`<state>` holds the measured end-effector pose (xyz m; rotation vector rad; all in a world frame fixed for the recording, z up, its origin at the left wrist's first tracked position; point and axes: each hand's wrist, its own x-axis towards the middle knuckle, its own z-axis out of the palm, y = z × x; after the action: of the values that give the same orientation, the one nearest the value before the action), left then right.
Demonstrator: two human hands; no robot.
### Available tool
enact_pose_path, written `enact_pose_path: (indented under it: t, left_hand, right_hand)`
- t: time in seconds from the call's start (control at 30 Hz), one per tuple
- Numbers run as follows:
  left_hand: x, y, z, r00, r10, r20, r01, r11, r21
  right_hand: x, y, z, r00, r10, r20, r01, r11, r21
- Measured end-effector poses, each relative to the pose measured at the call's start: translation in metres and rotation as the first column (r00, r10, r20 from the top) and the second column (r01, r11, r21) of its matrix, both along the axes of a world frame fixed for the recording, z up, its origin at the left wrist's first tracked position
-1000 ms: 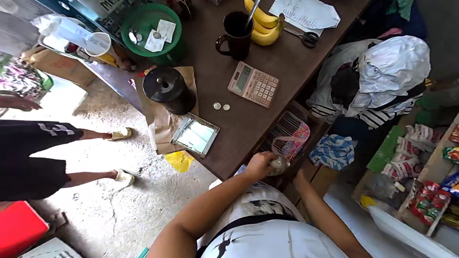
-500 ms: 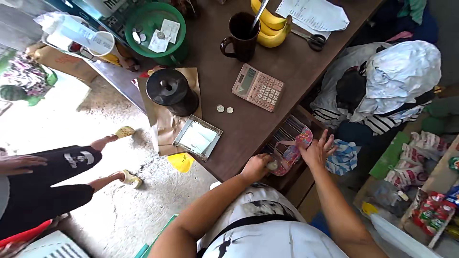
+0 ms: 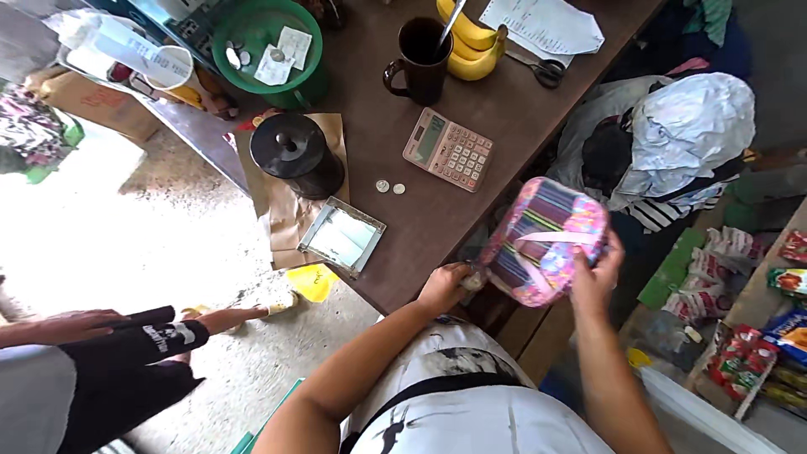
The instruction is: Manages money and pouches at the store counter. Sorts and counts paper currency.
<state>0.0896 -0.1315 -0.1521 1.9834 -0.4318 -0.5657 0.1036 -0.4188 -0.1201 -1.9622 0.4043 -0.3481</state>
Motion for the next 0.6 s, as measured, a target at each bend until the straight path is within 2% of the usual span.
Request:
enact_pose_path:
  t: [0.13, 0.27, 0.43, 0.5, 0.6]
  left_hand:
    - [0.015, -0.017, -0.001, 0.996, -0.049, -0.081, 0.059, 0.991, 0.121]
    - [0.024, -0.034, -0.009, 0.968, -0.170, -0.186, 0.210, 0.952, 0.221]
    - [0.015, -0.033, -0.041, 0.892, -0.423, -0.159, 0.440, 0.892, 0.099]
    - [0.008, -0.030, -0.049, 0.843, -0.510, -0.172, 0.535, 0.831, 0.153]
    - [0.004, -0.026, -0.049, 0.808, -0.538, -0.240, 0.587, 0.767, 0.258]
  right_hand:
    - [-0.009, -0.045, 0.061, 0.981, -0.146, 0.128, 0.153, 0.987, -0.049]
    - [-0.018, -0.050, 0.099, 0.953, -0.200, 0.226, 0.218, 0.974, -0.060]
    - [-0.024, -0.040, 0.106, 0.951, -0.101, 0.292, 0.133, 0.987, -0.093]
    - [-0.022, -0.030, 0.111, 0.955, -0.058, 0.291, 0.092, 0.990, -0.106]
    - [-0.013, -0.012, 0.122, 0.953, 0.055, 0.299, -0.012, 0.990, -0.143]
